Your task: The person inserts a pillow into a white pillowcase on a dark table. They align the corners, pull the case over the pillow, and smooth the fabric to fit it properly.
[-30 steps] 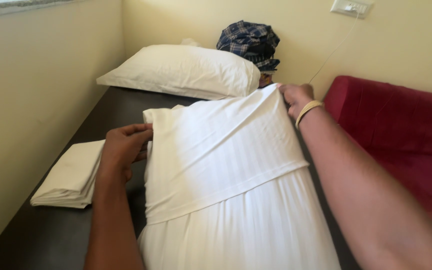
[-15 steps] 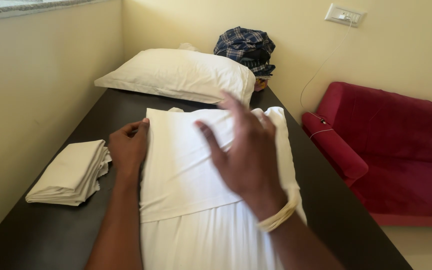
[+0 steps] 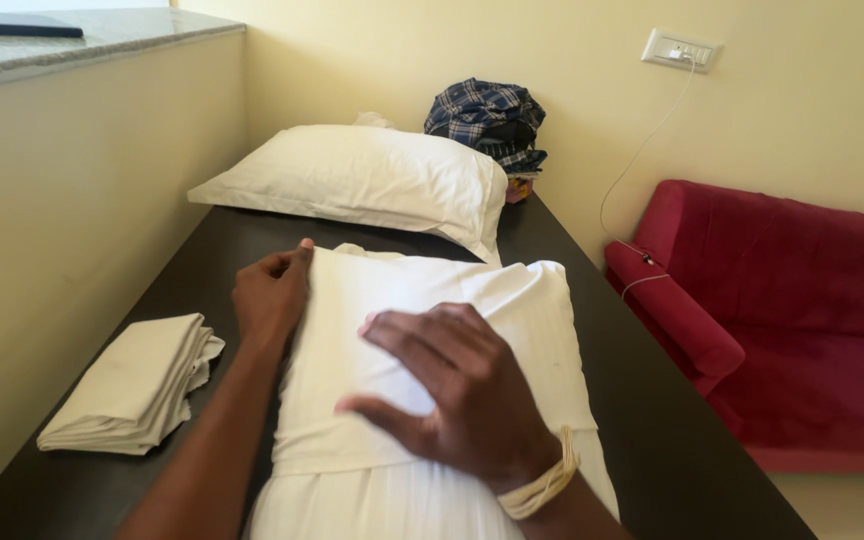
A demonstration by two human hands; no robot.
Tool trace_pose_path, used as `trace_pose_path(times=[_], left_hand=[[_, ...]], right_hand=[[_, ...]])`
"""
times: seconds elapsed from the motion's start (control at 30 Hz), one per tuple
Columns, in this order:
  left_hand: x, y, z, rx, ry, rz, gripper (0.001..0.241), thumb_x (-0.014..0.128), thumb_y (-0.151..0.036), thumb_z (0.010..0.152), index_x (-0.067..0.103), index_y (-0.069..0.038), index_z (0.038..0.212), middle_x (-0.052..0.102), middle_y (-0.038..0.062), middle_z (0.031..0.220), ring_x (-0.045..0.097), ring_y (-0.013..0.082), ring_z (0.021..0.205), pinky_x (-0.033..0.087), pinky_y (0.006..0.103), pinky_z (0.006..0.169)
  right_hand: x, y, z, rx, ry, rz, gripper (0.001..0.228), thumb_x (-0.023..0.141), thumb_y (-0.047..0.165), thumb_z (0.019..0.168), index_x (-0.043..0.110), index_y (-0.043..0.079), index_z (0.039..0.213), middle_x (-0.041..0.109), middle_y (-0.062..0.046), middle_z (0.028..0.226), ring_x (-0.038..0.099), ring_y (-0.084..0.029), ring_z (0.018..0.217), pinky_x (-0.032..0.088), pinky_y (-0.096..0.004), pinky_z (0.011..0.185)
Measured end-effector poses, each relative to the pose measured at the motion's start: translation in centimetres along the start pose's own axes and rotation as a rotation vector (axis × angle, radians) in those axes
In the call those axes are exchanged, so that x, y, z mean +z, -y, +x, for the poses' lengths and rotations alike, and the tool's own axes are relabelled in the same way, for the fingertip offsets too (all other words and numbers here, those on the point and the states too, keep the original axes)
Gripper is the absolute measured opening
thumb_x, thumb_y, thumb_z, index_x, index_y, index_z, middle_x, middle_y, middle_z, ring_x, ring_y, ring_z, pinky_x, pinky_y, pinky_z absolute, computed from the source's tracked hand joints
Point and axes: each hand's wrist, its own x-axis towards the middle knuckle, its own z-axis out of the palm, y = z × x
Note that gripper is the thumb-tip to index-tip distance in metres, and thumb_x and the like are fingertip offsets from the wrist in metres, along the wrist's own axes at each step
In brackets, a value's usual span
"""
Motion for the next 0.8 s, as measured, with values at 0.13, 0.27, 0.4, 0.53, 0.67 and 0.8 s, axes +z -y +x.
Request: trace_pose_path(times=[0.13,0.27,0.4,0.53,0.67,0.8], left_hand=[[1.7,2.2,3.6,-0.08,0.155,-0.266,0.032,0.078,-0.03,0.087,0.082,-0.004,0.104,0.076,0.014,0.09,0.069,0.0198,0.075,0.053,0.0349,0.069],[0.6,-1.8,2.6,-0.172,0.141,-0.294,0.028,0.079,-0.025,0.083,0.082,-0.004,0.102,0.077,0.013,0.095,0.07,0.0205,0.077,0.057,0.0347,0.068],[0.2,-3.9,2.7,-0.256,0.055,-0.084,0.029,0.081,-0.026,0.081,0.082,-0.006,0.102,0.077,0.014,0.1,0.073,0.0234,0.079,0.059,0.0378,0.071],[0.7,-3.8,4.2,-0.26,0.032,0.063,0.03,0.083,-0.029,0.082,0.082,-0.009,0.104,0.076,0.015,0.104,0.074,0.0269,0.085,0.058,0.0401,0.076],[1.5,-2.5,6.2,-0.202,0.021,0.13,0.032,0.085,-0.031,0.083,0.081,-0.008,0.105,0.077,0.016,0.106,0.075,0.0279,0.09,0.057,0.0387,0.08],[1.4,-4.4,5.8,-0.19,0.041,0.185,0.03,0.083,-0.034,0.087,0.081,-0.011,0.106,0.076,0.015,0.111,0.074,0.0285,0.096,0.059,0.0419,0.08]], right_hand=[[-0.4,0.5,0.0,-0.153,0.039,0.015,0.052,0.078,0.053,0.09,0.072,0.005,0.11,0.075,-0.007,0.107,0.072,-0.024,0.099,0.053,-0.041,0.097],[-0.9,0.7,-0.5,-0.267,0.048,0.017,0.053,0.079,0.057,0.092,0.072,0.006,0.106,0.073,-0.004,0.1,0.072,-0.021,0.096,0.053,-0.04,0.097],[-0.8,0.6,-1.0,-0.319,0.055,0.03,0.058,0.077,0.062,0.092,0.074,0.005,0.101,0.07,-0.003,0.09,0.071,-0.02,0.092,0.053,-0.039,0.097],[-0.7,0.3,-1.4,-0.303,0.061,0.049,0.058,0.075,0.063,0.093,0.074,0.006,0.098,0.07,-0.002,0.086,0.071,-0.02,0.089,0.054,-0.038,0.096],[-0.4,0.2,-1.8,-0.295,0.086,0.056,0.057,0.076,0.063,0.094,0.074,0.006,0.095,0.07,-0.002,0.083,0.071,-0.019,0.086,0.055,-0.037,0.093],[0.0,0.1,-2.1,-0.294,0.127,0.105,0.053,0.078,0.06,0.094,0.074,0.007,0.093,0.071,-0.001,0.085,0.071,-0.018,0.086,0.055,-0.036,0.092]])
